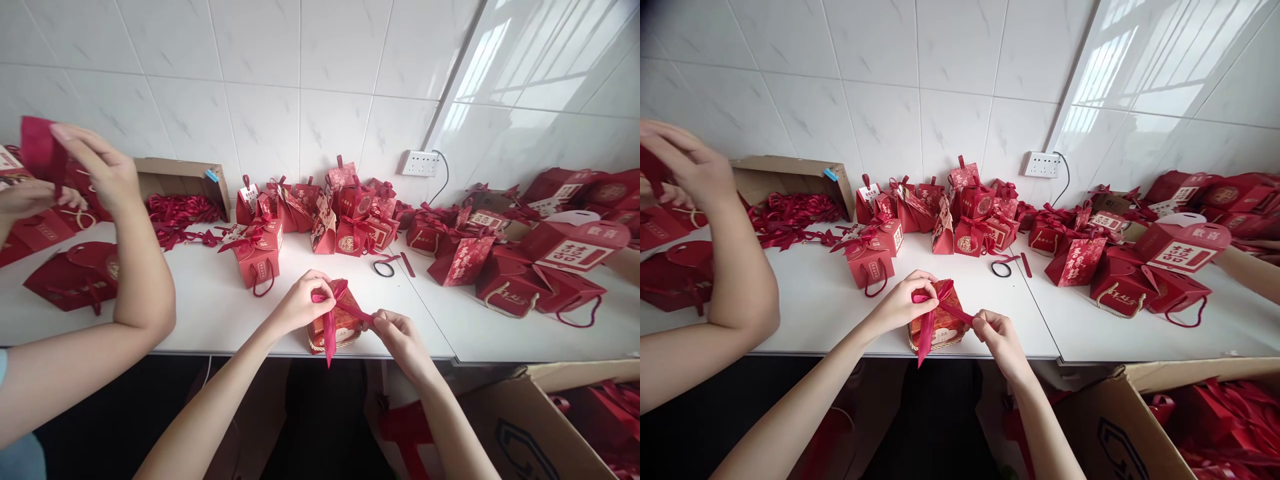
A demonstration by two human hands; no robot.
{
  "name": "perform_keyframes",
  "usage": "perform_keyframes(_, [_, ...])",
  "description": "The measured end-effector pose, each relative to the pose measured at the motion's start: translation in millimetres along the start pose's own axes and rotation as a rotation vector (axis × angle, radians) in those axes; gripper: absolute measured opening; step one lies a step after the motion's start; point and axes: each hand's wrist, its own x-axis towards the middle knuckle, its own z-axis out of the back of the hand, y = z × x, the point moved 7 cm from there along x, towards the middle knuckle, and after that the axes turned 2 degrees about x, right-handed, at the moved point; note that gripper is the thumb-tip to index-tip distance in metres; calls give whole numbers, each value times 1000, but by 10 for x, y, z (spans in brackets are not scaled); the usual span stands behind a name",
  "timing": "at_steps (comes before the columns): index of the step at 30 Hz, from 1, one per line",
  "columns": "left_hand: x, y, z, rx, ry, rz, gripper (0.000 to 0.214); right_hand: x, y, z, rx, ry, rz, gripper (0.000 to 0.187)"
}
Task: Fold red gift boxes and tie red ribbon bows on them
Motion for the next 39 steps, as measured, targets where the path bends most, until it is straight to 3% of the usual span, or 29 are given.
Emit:
perform_keyframes(5, [-8,-4,8,-7,2,11,6,18,34,76,-84,33,58,34])
perform_keyframes(8, [-5,-1,5,-19,1,6,5,-135,411,122,-352,-186,375,20])
perform_keyframes(9, [-1,-1,4,-22,-1,0,5,-234,568,47,-490,-231,528,18])
perform_keyframes(11, [9,-2,3,-18,-6,-12,4,-431,782,-274,-784,-174,812,25])
perform_keyframes(14, [22,-9,10,-11,-27,-27,3,-572,822,-731,-1046,-26,1033,19])
perform_keyframes(18, [25,-18,7,-38,-36,-24,3,-511,774,-897,-1007,-68,1076,15])
perform_keyframes(31, [-17,-29,-14,-74,-55,-17,3,-526,780,-990,-764,-4,1175,21])
perform_keyframes(35, [-20,-44,-16,-82,-72,-61,3,-515,773,-957,-760,108,1090,20])
perform_keyframes(38, [-4,-48,-13,-84,-79,-99,4,-561,803,-928,-764,315,1029,3])
perform_keyframes(39, [0,-47,-15,-90,-75,-110,4,-579,841,-888,-723,375,1029,15])
